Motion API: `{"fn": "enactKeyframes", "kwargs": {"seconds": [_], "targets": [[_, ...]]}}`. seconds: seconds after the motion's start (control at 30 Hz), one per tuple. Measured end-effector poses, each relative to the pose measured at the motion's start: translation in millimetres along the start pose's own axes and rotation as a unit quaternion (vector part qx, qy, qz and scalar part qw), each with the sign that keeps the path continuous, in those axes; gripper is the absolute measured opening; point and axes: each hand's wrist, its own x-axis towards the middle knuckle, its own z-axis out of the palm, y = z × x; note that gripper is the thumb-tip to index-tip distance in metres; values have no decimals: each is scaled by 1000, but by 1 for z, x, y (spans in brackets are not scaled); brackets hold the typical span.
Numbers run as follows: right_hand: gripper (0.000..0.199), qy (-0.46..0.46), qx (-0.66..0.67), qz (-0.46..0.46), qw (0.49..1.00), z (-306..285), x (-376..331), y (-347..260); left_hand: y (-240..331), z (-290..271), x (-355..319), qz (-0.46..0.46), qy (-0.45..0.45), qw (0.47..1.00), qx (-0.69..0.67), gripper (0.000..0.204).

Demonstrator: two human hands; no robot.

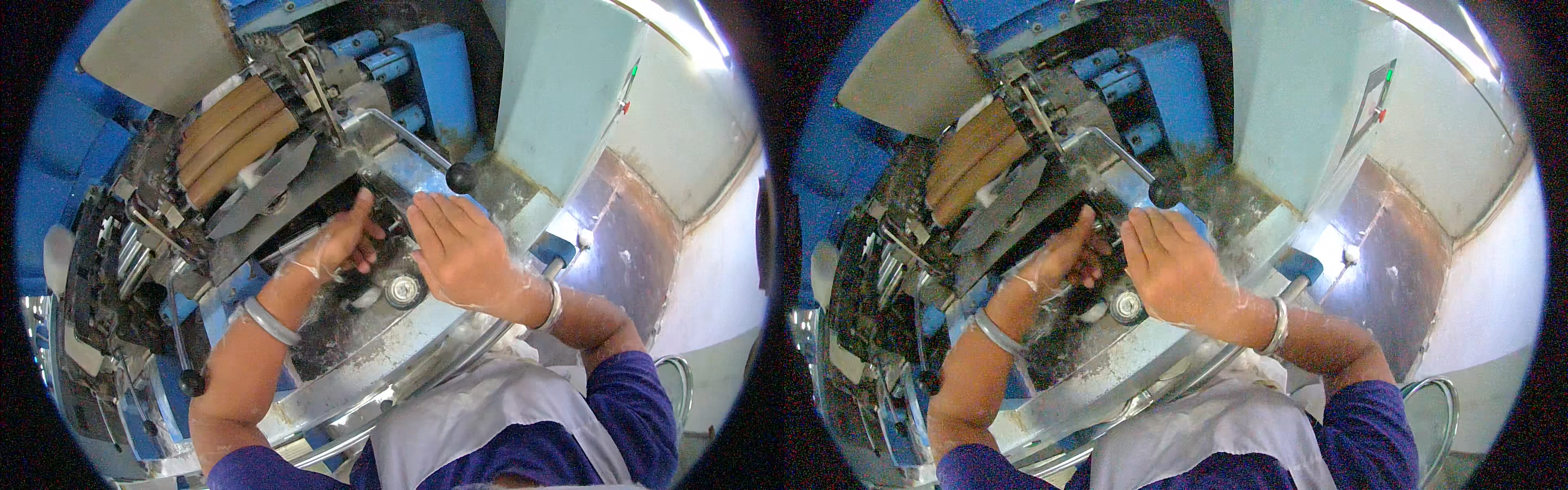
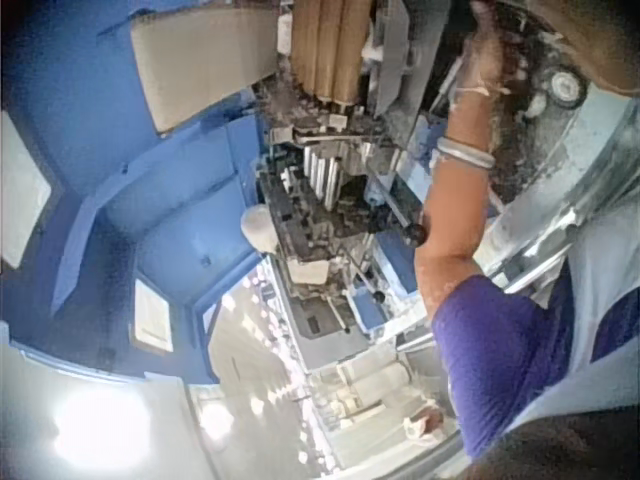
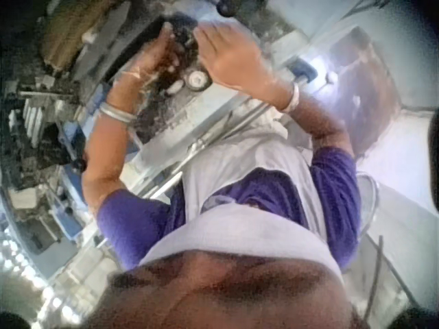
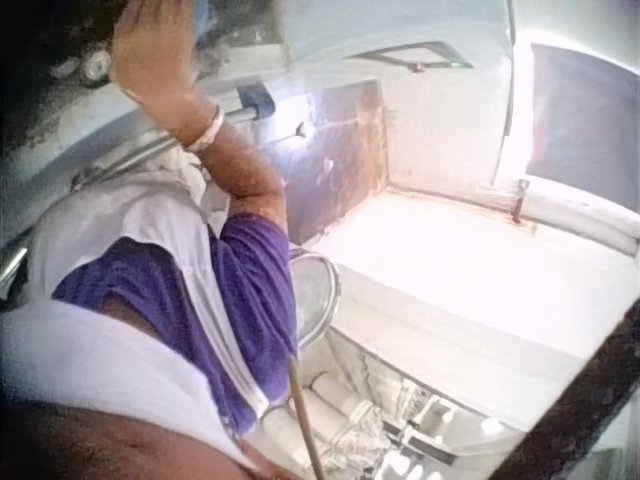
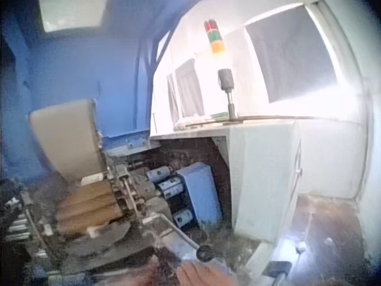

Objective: The person threads white yarn through the rollers and guides of a textile machine, repeatedly pulling and aligning the yarn by hand. The person then places a large bundle of white yarn into a container.

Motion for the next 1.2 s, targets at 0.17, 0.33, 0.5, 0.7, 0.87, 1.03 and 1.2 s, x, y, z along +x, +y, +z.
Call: {"fn": "enactKeyframes", "kwargs": {"seconds": [0.17,0.33,0.5,0.7,0.87,1.03,1.2], "targets": [[64,-67,89,46,993,0,8,11,0,14,3,12,-86,994,-61,88],[65,-97,-60,43,993,14,6,-3,-5,13,5,-15,-26,1000,-8,95],[64,-57,24,32,998,13,-5,3,-4,13,-2,51,-13,998,41,95],[50,30,104,-10,994,-11,-3,5,-2,33,3,25,-118,984,-133,79],[29,51,199,-37,978,-24,-20,-2,0,31,0,-21,-110,983,-146,75],[18,0,223,-31,974,-11,-29,-2,3,35,2,33,-86,968,-233,62],[13,2,246,-8,969,-7,-28,-4,4,30,3,16,-68,981,-184,56]]}}
